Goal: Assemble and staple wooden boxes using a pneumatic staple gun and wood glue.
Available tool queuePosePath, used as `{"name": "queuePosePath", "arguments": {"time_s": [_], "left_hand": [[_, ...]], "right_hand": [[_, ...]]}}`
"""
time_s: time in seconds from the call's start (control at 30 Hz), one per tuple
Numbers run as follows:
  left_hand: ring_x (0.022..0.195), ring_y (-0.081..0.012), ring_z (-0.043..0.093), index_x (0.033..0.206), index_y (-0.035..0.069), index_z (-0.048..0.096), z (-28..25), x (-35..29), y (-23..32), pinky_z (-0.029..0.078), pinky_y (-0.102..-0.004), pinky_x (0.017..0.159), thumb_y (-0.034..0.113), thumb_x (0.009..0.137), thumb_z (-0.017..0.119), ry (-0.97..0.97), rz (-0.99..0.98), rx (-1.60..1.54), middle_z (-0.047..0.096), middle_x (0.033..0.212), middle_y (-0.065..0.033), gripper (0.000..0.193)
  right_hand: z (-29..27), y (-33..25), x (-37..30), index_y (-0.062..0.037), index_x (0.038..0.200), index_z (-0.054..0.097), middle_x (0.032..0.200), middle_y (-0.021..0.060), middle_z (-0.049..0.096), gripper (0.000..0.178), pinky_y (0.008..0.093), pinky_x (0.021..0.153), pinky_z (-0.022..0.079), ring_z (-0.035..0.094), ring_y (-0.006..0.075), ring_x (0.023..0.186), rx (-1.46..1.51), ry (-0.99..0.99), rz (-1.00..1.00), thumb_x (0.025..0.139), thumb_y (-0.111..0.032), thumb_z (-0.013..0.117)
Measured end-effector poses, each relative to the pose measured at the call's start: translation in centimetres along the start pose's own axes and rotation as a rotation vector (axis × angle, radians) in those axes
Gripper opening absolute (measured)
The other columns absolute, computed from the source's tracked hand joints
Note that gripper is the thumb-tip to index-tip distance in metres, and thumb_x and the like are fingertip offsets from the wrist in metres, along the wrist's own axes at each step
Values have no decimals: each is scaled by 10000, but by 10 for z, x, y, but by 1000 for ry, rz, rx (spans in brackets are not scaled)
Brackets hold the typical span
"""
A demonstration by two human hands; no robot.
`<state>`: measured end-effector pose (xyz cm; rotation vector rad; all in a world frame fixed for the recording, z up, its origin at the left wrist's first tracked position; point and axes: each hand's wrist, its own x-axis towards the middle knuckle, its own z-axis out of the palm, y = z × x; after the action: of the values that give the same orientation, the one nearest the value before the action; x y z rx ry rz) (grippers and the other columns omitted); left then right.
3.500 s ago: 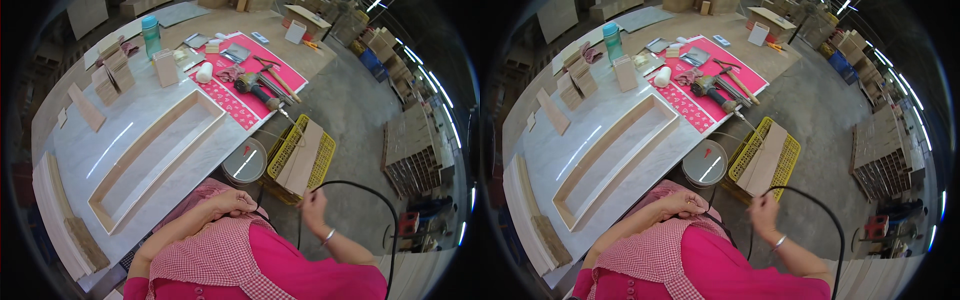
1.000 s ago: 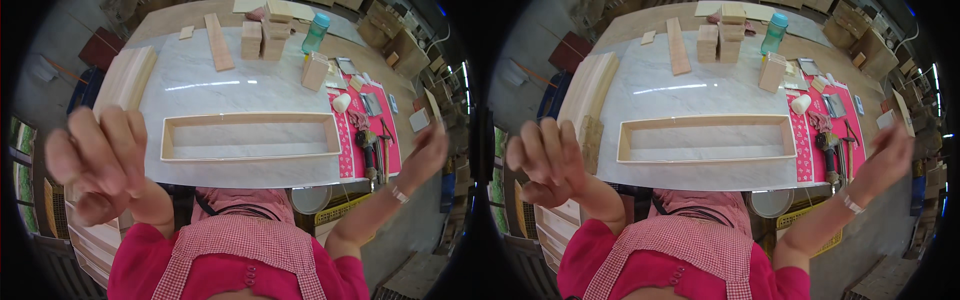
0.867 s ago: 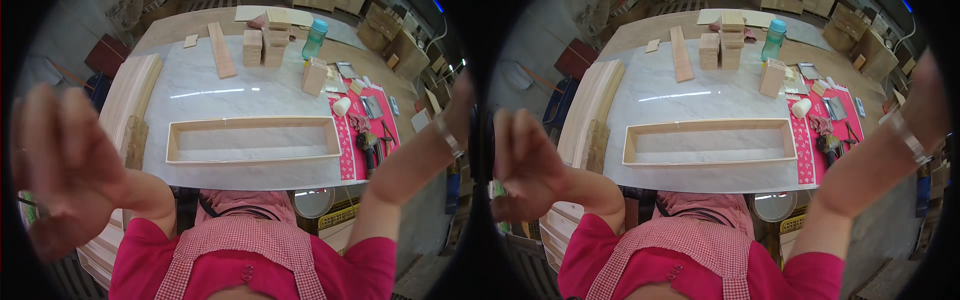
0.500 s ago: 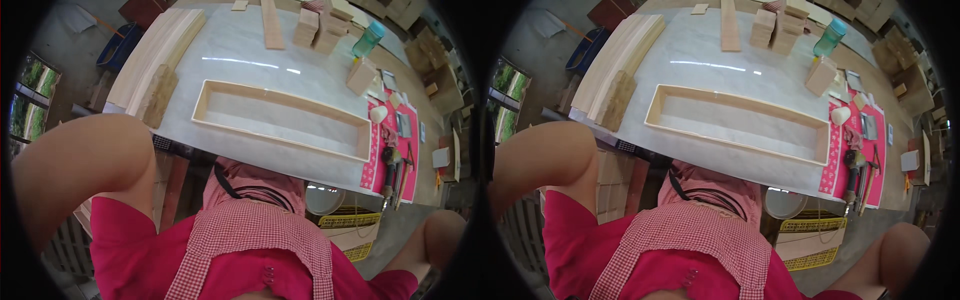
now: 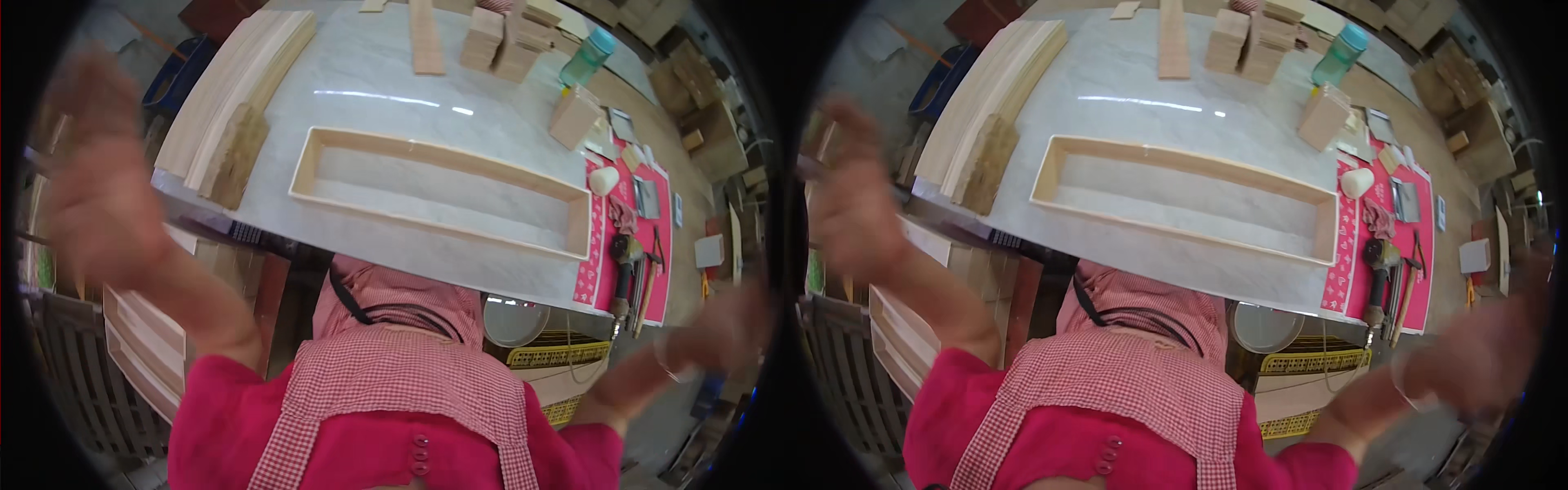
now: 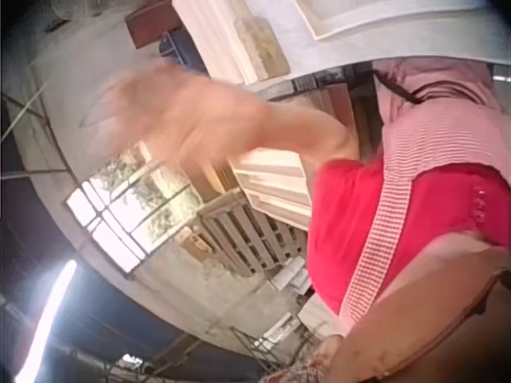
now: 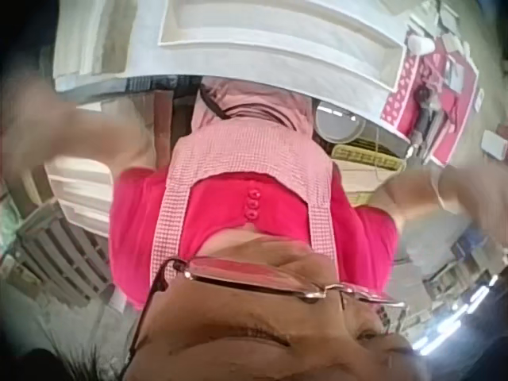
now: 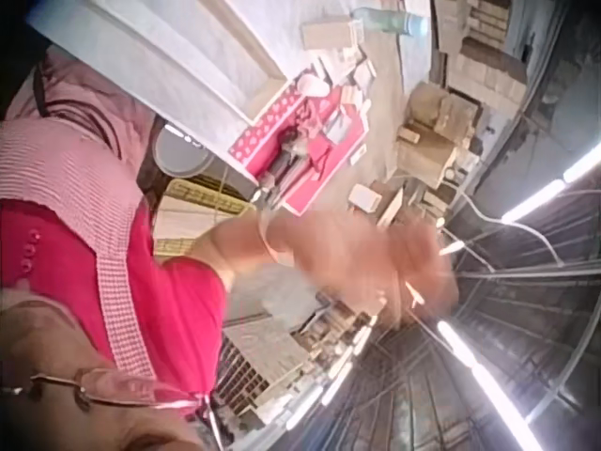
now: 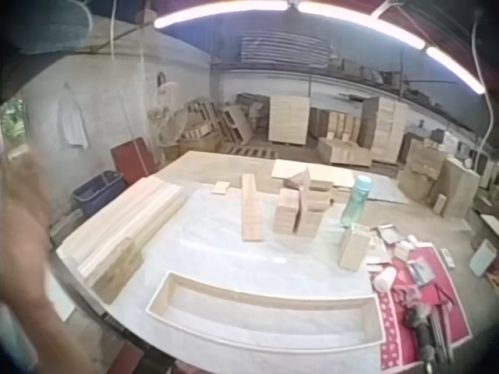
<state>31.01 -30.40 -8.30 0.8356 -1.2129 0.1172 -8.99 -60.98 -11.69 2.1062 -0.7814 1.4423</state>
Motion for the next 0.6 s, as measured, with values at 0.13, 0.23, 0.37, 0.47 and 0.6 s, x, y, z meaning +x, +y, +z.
{"name": "queuePosePath", "arguments": {"time_s": [0.13,0.23,0.37,0.47,0.6], "left_hand": [[1230,-237,517,1316,-39,497,-53,-153,-101,398,-346,1030,68,943,500,419,-798,469,541,1307,-131,388],[1229,-203,518,1308,-40,511,-65,-223,-116,402,-329,1025,-27,915,479,437,-1077,425,568,1281,-128,395],[1264,-239,503,1329,-53,492,-50,-232,-145,387,-334,1046,-48,894,483,143,-1145,368,549,1320,-157,435],[1265,-254,508,1338,-57,486,-71,-238,-164,384,-351,1052,-46,892,473,82,-1064,410,544,1335,-164,446],[1248,-236,520,1339,-41,491,-85,-227,-186,394,-350,1037,-37,890,469,74,-1103,327,558,1313,-150,449]], "right_hand": [[35,28,-166,34,1254,541,1175,121,623,326,321,945,458,596,209,1082,491,-283,810,939,56,462],[26,20,-232,42,1243,547,1201,114,604,332,315,970,454,573,194,1115,360,-450,1018,933,67,428],[30,-4,-259,41,1219,541,1138,161,609,410,367,927,462,603,290,1067,336,-588,958,820,59,444],[54,-16,-254,25,1204,544,1083,182,626,399,336,865,499,622,275,1016,384,-501,941,814,40,464],[37,-22,-244,7,1228,547,1049,170,644,411,329,836,510,641,256,977,391,-483,980,823,38,493]]}}
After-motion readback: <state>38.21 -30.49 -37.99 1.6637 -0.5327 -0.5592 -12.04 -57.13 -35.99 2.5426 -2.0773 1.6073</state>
